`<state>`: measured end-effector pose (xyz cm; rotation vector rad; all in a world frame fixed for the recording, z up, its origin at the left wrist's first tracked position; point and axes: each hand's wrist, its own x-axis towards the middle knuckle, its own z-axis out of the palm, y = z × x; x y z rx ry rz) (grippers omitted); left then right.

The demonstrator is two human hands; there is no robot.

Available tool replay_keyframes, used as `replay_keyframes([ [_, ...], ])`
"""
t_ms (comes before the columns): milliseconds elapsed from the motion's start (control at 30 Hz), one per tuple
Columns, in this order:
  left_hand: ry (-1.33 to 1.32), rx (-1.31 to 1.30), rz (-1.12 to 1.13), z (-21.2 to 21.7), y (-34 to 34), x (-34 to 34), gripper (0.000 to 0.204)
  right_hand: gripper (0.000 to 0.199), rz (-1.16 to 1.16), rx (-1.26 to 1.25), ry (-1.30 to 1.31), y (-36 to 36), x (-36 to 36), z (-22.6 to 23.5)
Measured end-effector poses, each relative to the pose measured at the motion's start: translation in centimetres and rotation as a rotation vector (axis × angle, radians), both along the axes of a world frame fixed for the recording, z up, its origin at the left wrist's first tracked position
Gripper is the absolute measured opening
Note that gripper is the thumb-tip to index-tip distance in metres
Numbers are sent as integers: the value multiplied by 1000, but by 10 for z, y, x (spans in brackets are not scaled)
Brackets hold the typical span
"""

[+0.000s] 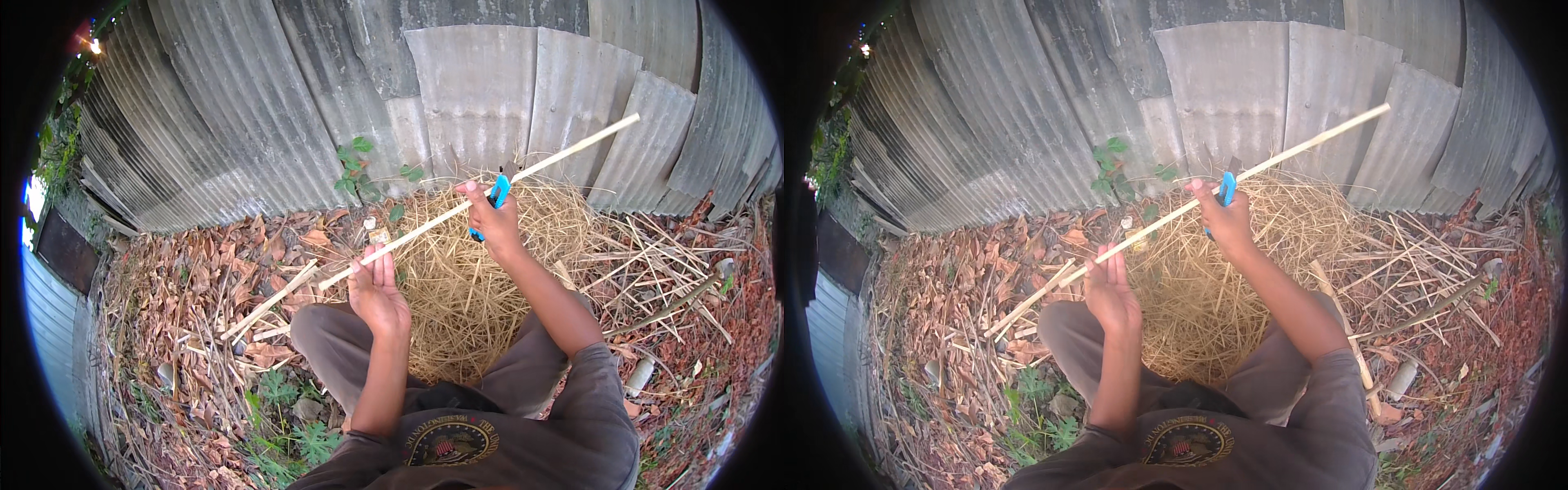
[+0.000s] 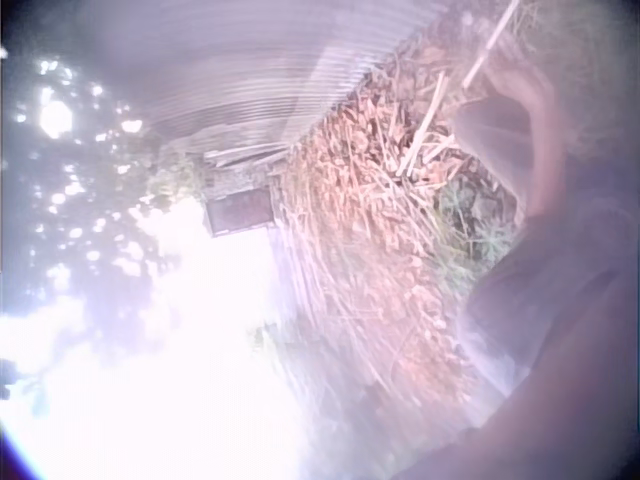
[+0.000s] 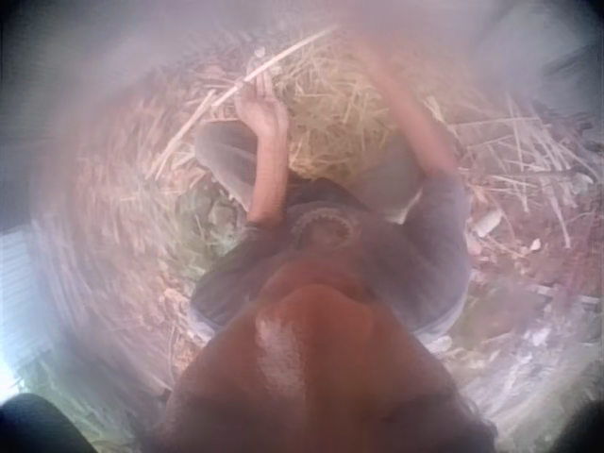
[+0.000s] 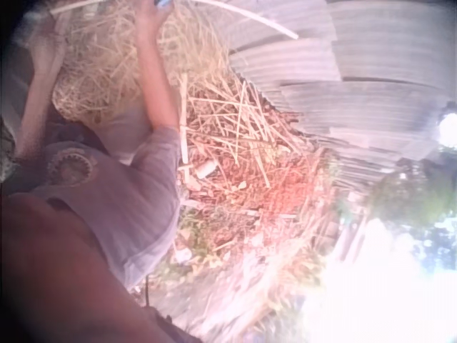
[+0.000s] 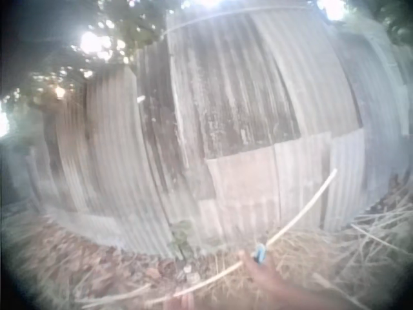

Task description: The person sits on the ground and uses a blue utility knife to peel the outer layer off a long, thin bamboo stick. They hold the stick with their left hand and scrape the knife along its length with their right hand, removing thin strips of material.

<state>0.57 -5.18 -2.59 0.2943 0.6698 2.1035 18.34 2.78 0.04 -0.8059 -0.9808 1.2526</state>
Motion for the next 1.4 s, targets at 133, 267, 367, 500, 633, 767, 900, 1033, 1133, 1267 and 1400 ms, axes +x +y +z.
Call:
replay_keyframes([
  [133,4,-118,-143,-31,-29,12,25,33,74,-67,84,12,10,-8],
  [267,127,-331,-203,-58,-61,-11,63,37,79,-45,80,27,28,-9],
  [367,477,-393,41,-52,-72,-54,56,38,155,-55,6,23,33,4],
  [500,1524,-173,-288,-12,-67,-81,36,37,284,-90,-59,24,37,-5],
  [633,1255,-101,-933,-29,-57,-63,29,37,340,-122,28,23,35,-4],
  [767,966,-155,-1165,-40,-68,-50,33,36,323,-158,17,28,38,-9],
  [900,775,-288,-1070,-30,-68,-33,35,53,31,-1,-610,29,39,-14],
  [1033,605,-247,-894,-24,-54,-29,32,64,-40,291,-1140,0,23,-14],
  [1133,592,-299,-875,-8,-50,-23,29,64,41,447,-1381,-27,4,-12],
  [1267,572,-296,-926,-2,-55,-15,27,74,49,592,-1454,-39,-11,-21],
  [1400,692,-263,-907,4,-60,-8,29,75,-78,699,-1428,-31,-7,-26],
])
